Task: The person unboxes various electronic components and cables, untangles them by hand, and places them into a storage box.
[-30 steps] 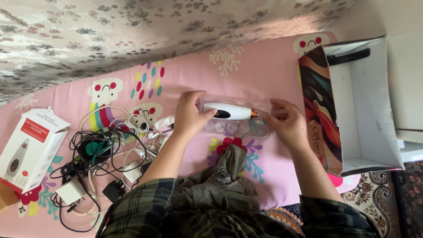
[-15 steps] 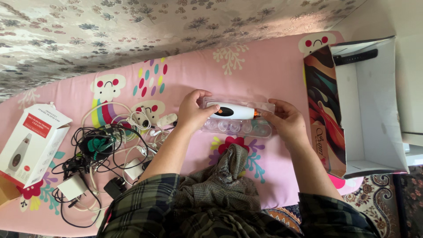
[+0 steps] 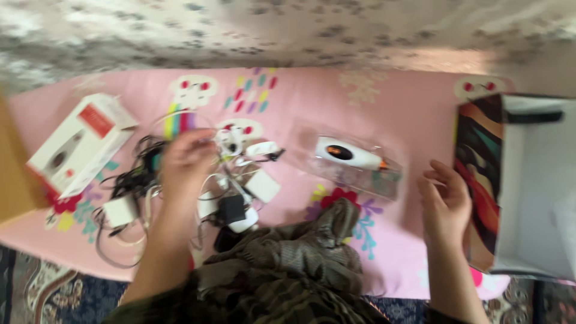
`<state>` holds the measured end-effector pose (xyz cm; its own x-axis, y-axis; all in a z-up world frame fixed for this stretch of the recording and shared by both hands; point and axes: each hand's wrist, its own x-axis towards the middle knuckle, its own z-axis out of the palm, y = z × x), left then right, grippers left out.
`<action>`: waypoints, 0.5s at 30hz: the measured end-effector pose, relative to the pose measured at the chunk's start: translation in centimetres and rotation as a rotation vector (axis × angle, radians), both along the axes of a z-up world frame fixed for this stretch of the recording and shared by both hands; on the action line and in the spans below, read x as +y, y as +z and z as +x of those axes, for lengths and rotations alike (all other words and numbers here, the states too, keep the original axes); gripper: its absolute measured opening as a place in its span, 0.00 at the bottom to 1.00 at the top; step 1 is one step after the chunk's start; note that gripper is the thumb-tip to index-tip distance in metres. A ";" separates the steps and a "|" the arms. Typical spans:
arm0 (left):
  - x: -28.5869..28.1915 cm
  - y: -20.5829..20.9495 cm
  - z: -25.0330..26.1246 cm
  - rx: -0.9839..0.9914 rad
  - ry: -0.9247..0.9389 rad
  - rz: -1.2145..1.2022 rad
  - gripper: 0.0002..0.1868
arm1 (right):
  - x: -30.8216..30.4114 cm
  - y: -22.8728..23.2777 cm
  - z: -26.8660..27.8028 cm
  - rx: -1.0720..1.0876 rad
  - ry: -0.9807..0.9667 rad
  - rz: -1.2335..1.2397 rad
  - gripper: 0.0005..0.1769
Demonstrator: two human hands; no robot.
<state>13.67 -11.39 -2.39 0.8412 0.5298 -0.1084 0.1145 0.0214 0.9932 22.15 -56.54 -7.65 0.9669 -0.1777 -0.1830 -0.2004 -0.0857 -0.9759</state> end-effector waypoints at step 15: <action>12.6 4.8 -17.7 0.264 0.211 0.530 0.13 | 17.7 8.8 -5.2 -0.004 0.660 -0.439 0.17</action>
<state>-4.08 1.21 2.38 0.6936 0.7199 0.0251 0.4041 -0.4176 0.8138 16.98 -38.83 1.18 0.8981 0.3780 -0.2250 0.0298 -0.5625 -0.8263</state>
